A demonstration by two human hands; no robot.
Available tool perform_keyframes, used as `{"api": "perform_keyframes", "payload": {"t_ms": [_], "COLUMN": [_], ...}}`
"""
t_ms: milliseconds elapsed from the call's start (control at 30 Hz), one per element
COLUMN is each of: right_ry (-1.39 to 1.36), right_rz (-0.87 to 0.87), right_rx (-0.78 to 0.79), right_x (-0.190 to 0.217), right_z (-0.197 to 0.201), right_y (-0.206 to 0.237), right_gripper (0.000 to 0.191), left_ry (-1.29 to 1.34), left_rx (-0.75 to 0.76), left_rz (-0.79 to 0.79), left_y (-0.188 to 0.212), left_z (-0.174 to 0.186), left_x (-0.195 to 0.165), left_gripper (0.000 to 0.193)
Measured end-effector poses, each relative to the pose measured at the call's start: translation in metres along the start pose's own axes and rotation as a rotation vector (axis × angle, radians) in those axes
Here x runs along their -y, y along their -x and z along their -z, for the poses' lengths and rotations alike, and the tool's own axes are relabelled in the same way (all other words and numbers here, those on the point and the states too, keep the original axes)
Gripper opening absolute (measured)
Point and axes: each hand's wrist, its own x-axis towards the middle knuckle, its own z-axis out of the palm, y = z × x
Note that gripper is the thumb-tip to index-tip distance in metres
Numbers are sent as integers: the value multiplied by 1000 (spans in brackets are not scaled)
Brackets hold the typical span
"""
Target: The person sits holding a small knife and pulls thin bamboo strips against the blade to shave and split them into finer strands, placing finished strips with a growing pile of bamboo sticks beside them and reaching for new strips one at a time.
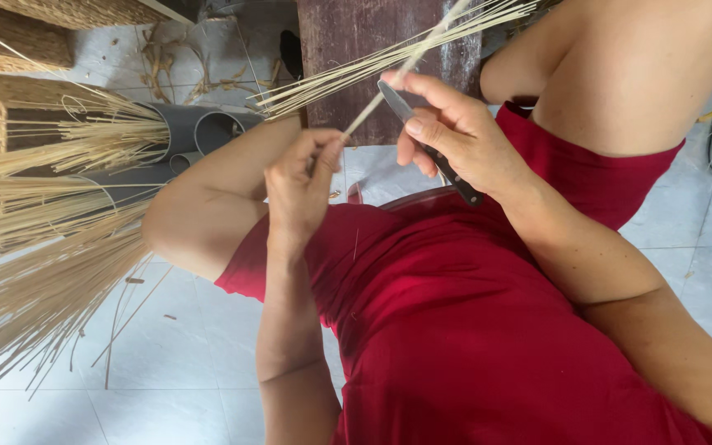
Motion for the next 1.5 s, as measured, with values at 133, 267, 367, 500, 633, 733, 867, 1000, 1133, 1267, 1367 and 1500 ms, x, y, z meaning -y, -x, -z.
{"api": "perform_keyframes", "payload": {"t_ms": [133,267,367,500,633,733,867,1000,1133,1267,1367,1500], "right_ry": [23,21,-21,-148,-133,-173,-257,-302,-366,-348,-211,71], "right_rz": [-48,-18,20,75,99,138,181,212,243,363,301,72], "right_rx": [-78,-51,-93,-162,-233,-261,-311,-411,-527,-583,-466,-195], "right_x": [0,0,7,21,26,26,25,20,20,32,45,39], "right_z": [-5,-7,-1,17,29,39,59,84,109,111,86,24], "right_y": [-1,3,9,17,23,26,33,47,57,57,56,43], "right_gripper": [35,34,33,33,31,29,24,17,14,21,21,42], "left_ry": [94,135,103,110,85,54,60,0,-10,43,111,118], "left_rx": [41,42,49,72,82,77,85,75,71,17,26,94], "left_rz": [-39,-73,-59,-69,-67,-57,-26,-19,-28,11,2,20], "left_y": [5,1,0,2,11,14,20,24,27,28,29,22], "left_z": [-6,-18,-20,-13,-3,4,14,24,29,32,27,5], "left_x": [-18,-34,-42,-46,-45,-42,-40,-38,-36,-35,-37,-41], "left_gripper": [15,13,11,10,10,10,10,10,10,11,13,14]}}
